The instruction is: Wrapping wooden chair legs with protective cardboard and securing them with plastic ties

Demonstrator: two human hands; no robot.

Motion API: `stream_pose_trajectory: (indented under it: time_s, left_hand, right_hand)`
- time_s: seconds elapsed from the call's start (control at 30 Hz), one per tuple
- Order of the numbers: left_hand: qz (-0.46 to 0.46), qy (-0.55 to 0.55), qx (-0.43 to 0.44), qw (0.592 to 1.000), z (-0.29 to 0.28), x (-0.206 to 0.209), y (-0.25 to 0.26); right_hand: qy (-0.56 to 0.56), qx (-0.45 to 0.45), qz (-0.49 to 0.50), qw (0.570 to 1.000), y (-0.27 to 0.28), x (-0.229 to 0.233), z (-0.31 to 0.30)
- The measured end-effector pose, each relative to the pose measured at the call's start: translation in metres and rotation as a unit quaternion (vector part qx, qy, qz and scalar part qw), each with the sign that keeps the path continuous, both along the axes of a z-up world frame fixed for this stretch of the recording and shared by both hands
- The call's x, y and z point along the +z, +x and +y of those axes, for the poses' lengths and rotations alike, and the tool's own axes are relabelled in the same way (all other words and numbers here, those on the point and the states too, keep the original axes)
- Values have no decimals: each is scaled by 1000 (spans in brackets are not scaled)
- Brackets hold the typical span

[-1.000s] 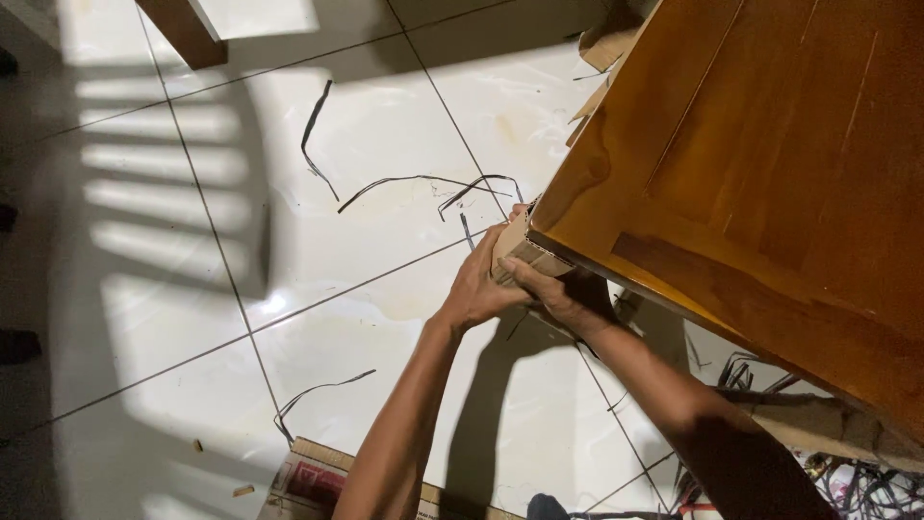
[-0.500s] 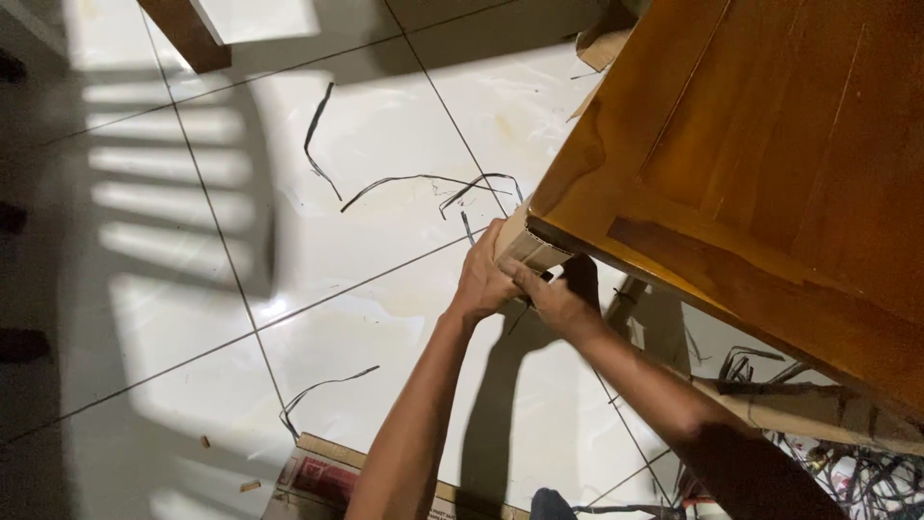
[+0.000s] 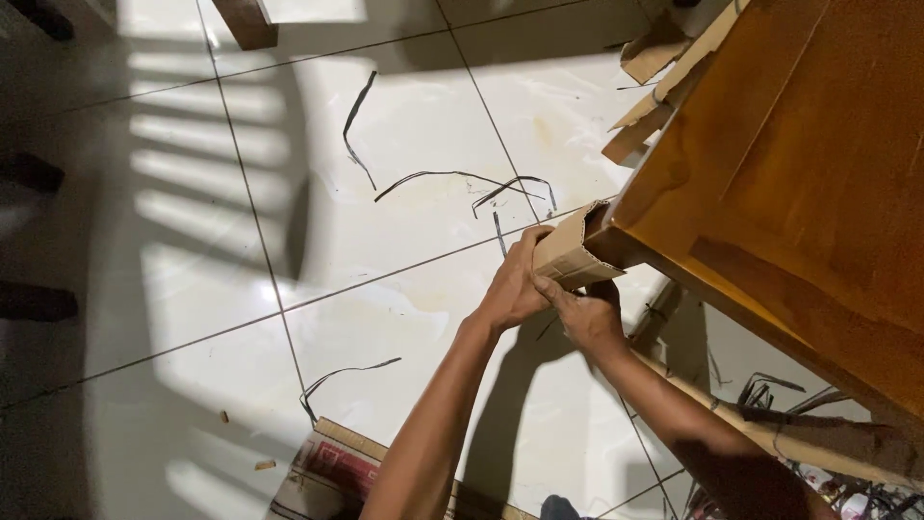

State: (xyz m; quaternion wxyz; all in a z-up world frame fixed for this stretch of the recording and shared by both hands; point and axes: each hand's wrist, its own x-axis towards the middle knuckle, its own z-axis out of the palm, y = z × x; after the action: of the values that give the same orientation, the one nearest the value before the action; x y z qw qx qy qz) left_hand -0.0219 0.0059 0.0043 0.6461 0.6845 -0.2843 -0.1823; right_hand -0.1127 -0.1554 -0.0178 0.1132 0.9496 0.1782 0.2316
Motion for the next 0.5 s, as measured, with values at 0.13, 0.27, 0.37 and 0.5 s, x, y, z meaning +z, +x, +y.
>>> stream_pose_trajectory:
  time_s: [0.13, 0.27, 0.37, 0.5]
  left_hand:
    - [-18, -12, -22, 1000, 10, 1, -3]
    - [-35, -17, 12, 999, 9, -8, -11]
    - [-16, -47, 26, 998, 19, -3, -21]
    - [5, -27, 26, 999, 32, 8, -30]
  right_hand:
    - [182, -53, 46, 981, -8, 7, 18]
    - [508, -167, 104, 839, -12, 29, 34]
    - [589, -221, 125, 767, -20, 29, 32]
    - [599, -316, 151, 720, -39, 3, 26]
